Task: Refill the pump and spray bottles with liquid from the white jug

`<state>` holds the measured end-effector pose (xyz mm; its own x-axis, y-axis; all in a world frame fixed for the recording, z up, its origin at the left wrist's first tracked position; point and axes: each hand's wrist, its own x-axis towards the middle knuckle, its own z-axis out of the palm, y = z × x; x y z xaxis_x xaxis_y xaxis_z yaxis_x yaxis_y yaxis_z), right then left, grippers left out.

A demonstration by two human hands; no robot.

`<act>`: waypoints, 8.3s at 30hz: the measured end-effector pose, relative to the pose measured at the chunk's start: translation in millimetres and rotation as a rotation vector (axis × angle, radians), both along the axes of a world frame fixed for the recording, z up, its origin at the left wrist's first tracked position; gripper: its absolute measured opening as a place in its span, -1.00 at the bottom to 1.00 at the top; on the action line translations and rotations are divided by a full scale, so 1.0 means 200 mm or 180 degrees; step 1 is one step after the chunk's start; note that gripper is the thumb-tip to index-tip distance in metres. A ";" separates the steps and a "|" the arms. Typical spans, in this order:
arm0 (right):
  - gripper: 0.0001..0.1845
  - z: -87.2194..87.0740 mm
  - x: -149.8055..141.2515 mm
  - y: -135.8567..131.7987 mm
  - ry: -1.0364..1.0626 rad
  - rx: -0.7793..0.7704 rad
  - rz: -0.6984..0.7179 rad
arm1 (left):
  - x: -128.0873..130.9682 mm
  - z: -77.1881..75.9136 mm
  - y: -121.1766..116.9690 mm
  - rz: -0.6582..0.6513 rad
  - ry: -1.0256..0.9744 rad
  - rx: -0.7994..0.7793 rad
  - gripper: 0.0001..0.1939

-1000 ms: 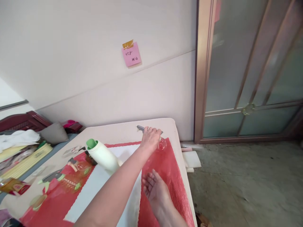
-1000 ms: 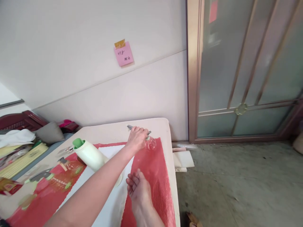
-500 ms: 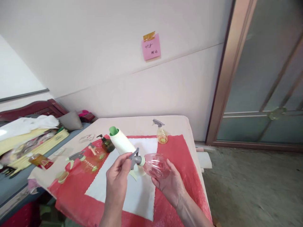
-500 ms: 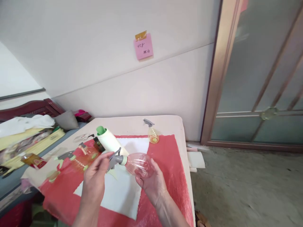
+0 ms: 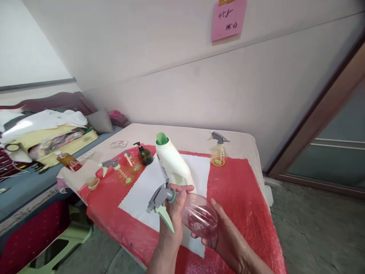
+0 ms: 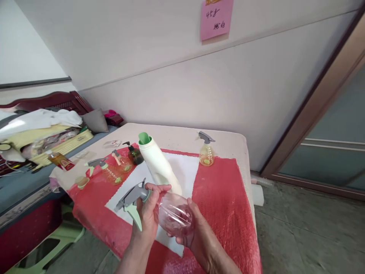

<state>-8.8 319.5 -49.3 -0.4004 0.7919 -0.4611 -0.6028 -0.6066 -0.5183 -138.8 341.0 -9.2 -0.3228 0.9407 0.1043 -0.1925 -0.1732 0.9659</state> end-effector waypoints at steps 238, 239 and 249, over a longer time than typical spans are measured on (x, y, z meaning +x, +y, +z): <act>-0.41 0.08 0.01 0.01 -0.1897 0.1176 -0.0967 | -1.25 -0.36 0.01 0.2740 0.2256 -0.1104 -0.23; -0.45 0.09 0.02 0.01 -0.1785 0.1125 -0.1067 | -1.18 -0.35 -0.04 0.2764 0.2183 -0.1042 -0.33; -0.66 0.05 0.23 0.10 -0.0291 -0.0218 -0.1974 | 0.25 0.03 -0.12 -0.0946 0.1234 0.0043 -0.64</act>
<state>38.2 340.5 -38.7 0.1672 0.8316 -0.5296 -0.8083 -0.1920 -0.5567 -88.2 317.5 -3.5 0.0245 0.9840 0.1765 0.1379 -0.1782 0.9743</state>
